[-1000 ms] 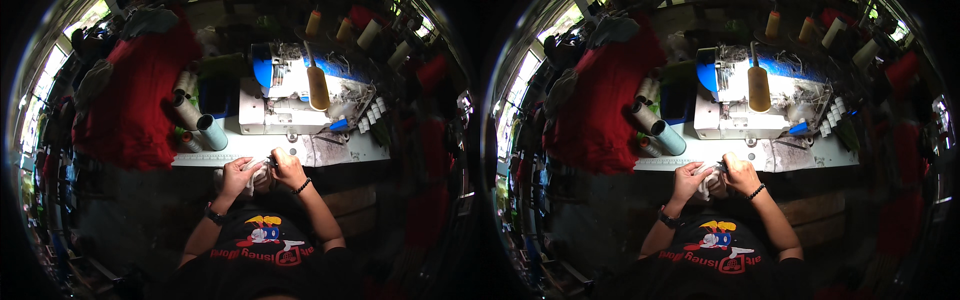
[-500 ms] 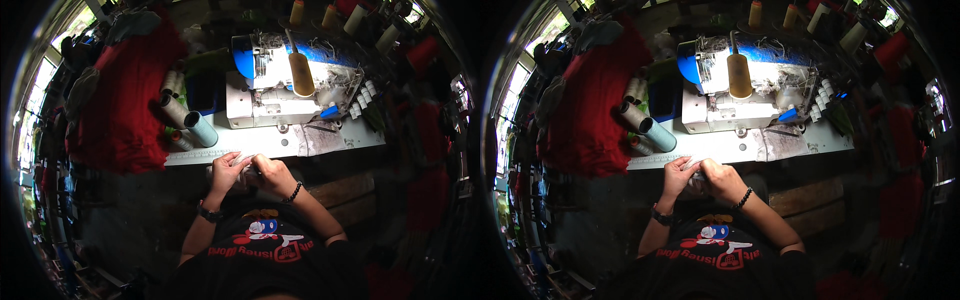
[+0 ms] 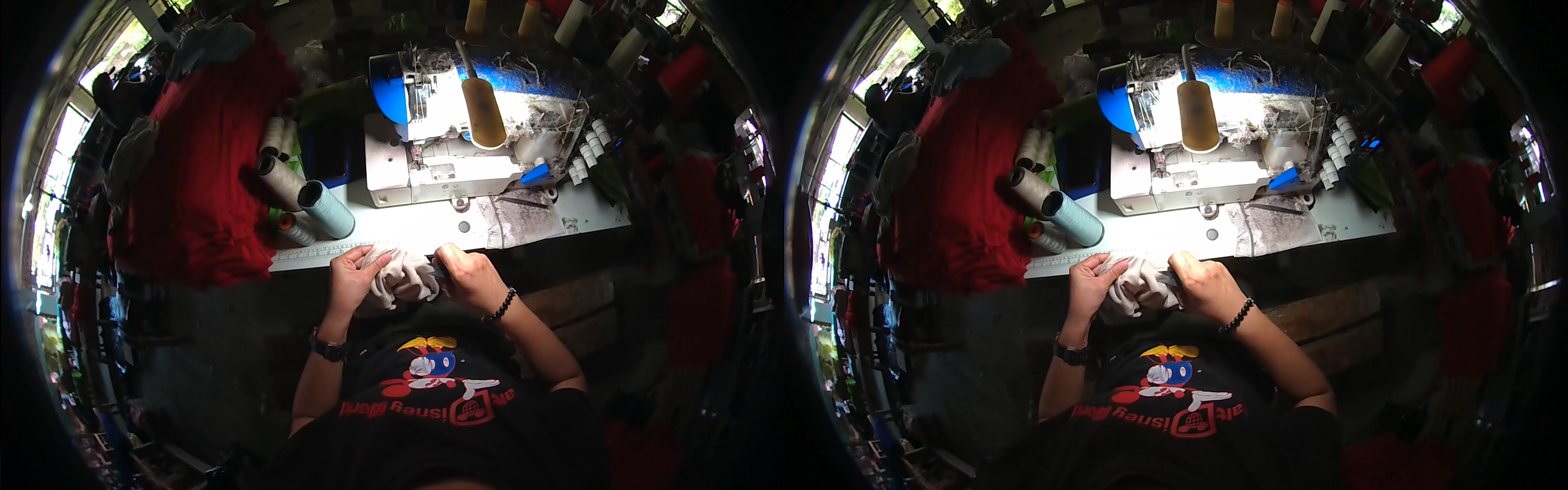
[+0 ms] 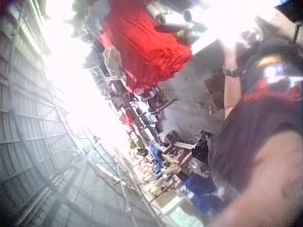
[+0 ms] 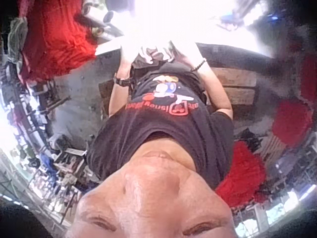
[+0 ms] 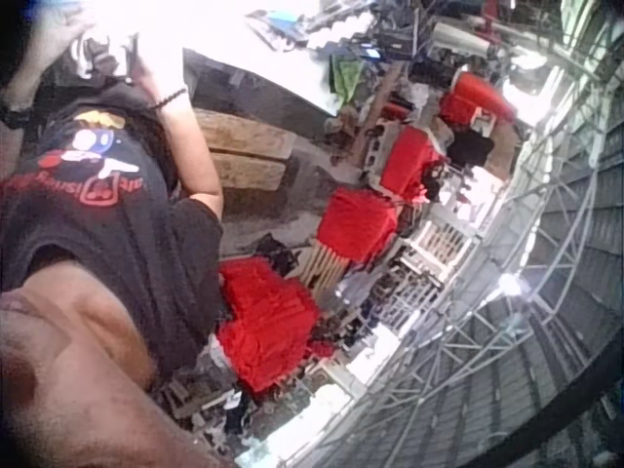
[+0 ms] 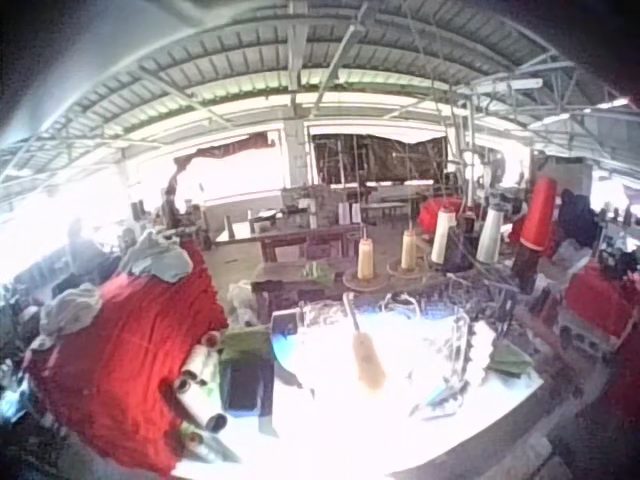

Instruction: The person uses a pair of scissors to trim the edges of a piece of light-colored fabric held in their hands. The task is performed at a sewing station with a sewing machine and spools of thread visible in the background.

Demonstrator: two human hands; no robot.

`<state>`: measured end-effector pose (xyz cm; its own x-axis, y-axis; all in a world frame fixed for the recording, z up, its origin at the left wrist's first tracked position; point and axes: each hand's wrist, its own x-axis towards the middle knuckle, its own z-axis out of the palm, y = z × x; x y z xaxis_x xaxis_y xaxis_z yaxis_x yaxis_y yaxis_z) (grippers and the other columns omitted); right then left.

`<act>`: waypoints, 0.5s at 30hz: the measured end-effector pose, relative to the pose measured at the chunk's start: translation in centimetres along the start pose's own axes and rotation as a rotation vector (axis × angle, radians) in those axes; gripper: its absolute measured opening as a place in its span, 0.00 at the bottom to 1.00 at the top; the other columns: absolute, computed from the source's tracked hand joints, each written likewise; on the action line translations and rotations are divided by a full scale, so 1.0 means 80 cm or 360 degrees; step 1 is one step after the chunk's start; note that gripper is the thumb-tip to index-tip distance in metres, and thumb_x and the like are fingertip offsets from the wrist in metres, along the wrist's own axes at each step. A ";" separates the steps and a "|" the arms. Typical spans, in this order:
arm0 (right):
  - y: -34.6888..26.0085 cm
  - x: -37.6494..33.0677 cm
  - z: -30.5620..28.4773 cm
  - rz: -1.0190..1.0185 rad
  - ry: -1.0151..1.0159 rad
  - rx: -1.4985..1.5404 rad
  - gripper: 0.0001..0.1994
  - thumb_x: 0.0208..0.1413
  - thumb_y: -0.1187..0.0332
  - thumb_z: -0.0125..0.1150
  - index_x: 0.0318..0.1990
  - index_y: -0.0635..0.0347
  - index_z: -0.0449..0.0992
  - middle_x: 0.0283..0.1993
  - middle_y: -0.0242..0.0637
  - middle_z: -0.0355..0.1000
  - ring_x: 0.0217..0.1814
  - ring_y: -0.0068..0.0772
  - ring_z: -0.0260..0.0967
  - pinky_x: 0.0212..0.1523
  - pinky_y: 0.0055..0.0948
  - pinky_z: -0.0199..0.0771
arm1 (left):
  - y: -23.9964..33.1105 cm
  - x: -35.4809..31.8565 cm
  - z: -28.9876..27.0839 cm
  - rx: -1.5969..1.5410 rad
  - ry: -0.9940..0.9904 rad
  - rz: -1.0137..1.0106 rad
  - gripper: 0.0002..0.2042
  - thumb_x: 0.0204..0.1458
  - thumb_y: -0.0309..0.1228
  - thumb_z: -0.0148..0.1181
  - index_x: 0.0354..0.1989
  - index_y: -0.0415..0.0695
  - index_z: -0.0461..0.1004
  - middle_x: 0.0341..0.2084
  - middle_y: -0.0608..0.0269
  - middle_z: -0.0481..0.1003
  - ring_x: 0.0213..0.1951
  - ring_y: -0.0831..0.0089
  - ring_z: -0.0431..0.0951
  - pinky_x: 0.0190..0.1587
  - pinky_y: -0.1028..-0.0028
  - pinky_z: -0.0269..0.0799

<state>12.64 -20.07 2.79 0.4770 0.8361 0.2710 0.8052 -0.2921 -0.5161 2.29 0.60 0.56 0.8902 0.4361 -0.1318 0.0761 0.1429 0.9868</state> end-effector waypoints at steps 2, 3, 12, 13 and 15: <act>0.034 -0.013 0.014 0.0172 0.0110 -0.0049 0.11 0.45 0.75 0.58 0.36 0.60 0.65 0.29 0.45 0.69 0.30 0.49 0.70 0.32 0.37 0.71 | 0.003 -0.004 -0.001 -0.0167 -0.0118 -0.0056 0.10 0.55 0.27 0.59 0.41 0.33 0.74 0.31 0.63 0.78 0.32 0.83 0.75 0.35 0.83 0.71; 0.048 -0.010 0.019 0.0318 0.0197 0.0071 0.08 0.47 0.75 0.57 0.35 0.61 0.66 0.28 0.45 0.69 0.30 0.48 0.70 0.31 0.35 0.71 | 0.003 -0.004 -0.003 -0.0290 -0.0161 -0.0099 0.10 0.56 0.28 0.57 0.41 0.34 0.74 0.31 0.65 0.77 0.32 0.84 0.74 0.35 0.84 0.70; 0.001 0.064 0.047 0.0744 -0.0249 0.1742 0.12 0.62 0.61 0.54 0.36 0.62 0.75 0.27 0.25 0.69 0.28 0.13 0.59 0.30 0.19 0.60 | 0.032 -0.002 -0.001 -0.0489 -0.0095 -0.0105 0.12 0.64 0.37 0.46 0.31 0.44 0.70 0.25 0.76 0.67 0.30 0.89 0.63 0.35 0.84 0.61; 0.003 0.065 0.046 0.0689 -0.0168 0.1796 0.12 0.61 0.60 0.55 0.36 0.60 0.75 0.23 0.21 0.65 0.23 0.10 0.54 0.24 0.17 0.54 | 0.037 -0.002 -0.003 -0.0404 0.0046 -0.0060 0.13 0.63 0.38 0.46 0.30 0.45 0.69 0.25 0.77 0.66 0.30 0.89 0.63 0.35 0.84 0.60; 0.000 0.067 0.029 0.0644 -0.0044 0.1815 0.11 0.59 0.60 0.59 0.32 0.58 0.76 0.20 0.18 0.62 0.18 0.08 0.51 0.18 0.15 0.49 | 0.029 0.001 -0.001 -0.0400 0.0075 -0.0036 0.13 0.63 0.38 0.48 0.29 0.45 0.69 0.25 0.76 0.66 0.29 0.89 0.63 0.33 0.85 0.60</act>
<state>14.43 -14.50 2.35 0.6036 0.7926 -0.0863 -0.1807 0.0306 -0.9831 2.54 1.04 2.84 0.8673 0.4703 -0.1634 -0.0236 0.3668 0.9300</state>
